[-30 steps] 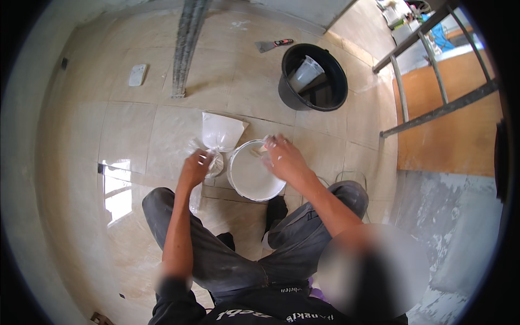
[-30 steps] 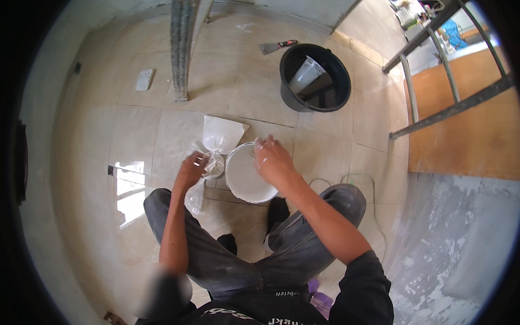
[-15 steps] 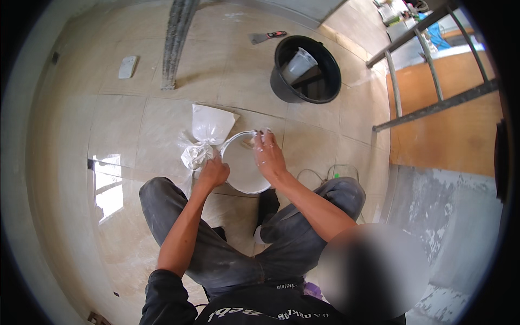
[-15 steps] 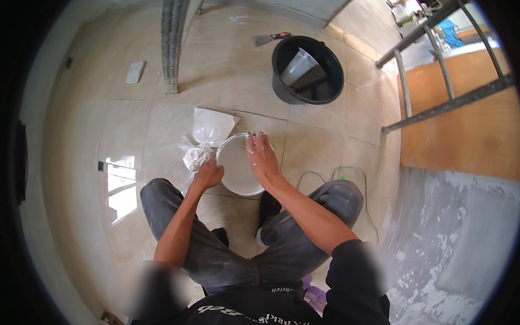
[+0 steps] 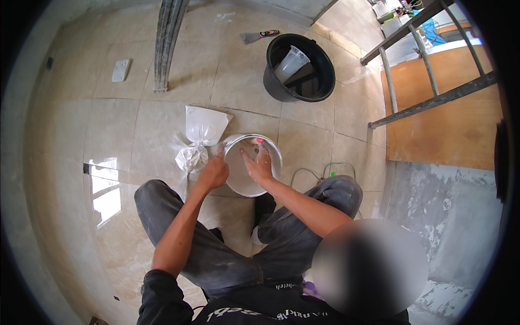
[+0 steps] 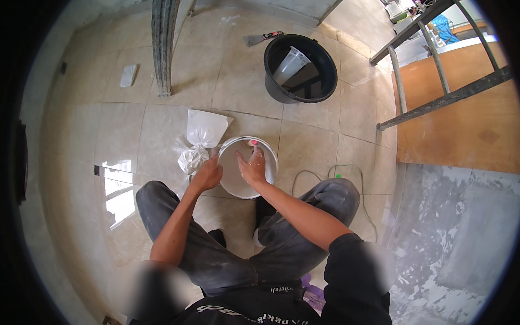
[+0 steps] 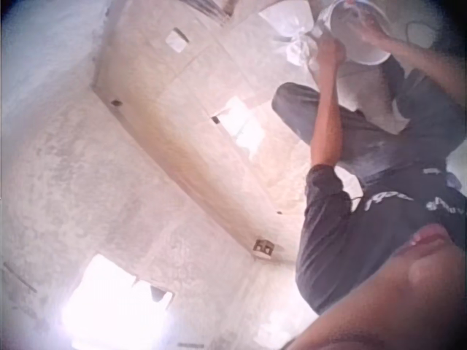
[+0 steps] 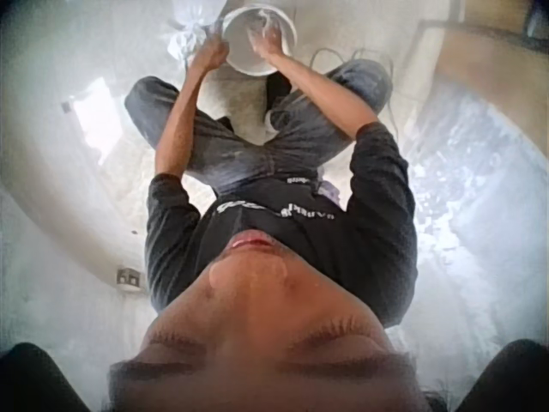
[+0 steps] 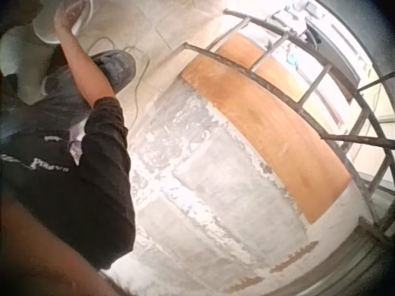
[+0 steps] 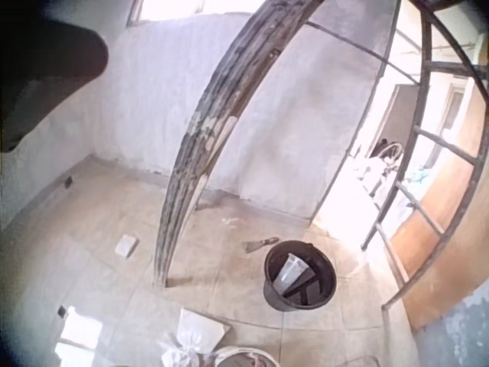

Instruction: The person mixes white paint in a bucket using a wooden brush, pours some into a smaller container, and then pours powder from a plastic bag into the bucket, stirring it by hand.

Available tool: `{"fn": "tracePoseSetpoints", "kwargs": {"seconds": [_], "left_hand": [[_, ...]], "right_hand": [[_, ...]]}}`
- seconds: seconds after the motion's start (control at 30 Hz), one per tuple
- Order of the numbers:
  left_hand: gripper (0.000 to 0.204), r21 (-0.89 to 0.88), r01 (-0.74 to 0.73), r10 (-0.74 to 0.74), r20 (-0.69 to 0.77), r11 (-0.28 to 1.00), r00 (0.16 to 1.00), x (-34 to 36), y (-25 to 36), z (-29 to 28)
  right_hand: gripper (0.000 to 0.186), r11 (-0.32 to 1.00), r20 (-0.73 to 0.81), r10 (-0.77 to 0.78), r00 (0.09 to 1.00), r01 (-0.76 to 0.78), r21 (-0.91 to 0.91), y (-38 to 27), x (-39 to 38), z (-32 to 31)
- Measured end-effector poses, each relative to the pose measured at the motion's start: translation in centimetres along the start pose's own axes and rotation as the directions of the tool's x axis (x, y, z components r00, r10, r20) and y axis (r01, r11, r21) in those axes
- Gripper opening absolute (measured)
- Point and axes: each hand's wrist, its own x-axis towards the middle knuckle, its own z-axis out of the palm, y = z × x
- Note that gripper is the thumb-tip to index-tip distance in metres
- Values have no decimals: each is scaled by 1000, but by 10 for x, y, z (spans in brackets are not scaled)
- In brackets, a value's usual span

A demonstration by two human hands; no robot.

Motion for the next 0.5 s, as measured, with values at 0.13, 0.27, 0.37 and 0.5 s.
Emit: {"fn": "tracePoseSetpoints", "kwargs": {"seconds": [0.13, 0.27, 0.37, 0.5], "left_hand": [[66, 42, -49, 50, -24, 998, 998, -4, 6, 1], [68, 28, -14, 13, 49, 1000, 999, -6, 13, -6], [68, 11, -22, 22, 14, 1000, 1000, -4, 11, -3], [66, -14, 32, -33, -40, 999, 999, -1, -6, 0]], "right_hand": [[30, 991, 103, -129, 986, 131, -6, -13, 9, -10], [24, 938, 212, -320, 923, 341, -69, -24, 8, -21], [22, 854, 259, -438, 861, 488, -180, -23, 8, -23], [22, 902, 405, -311, 860, 401, -158, -27, 11, -25]]}}
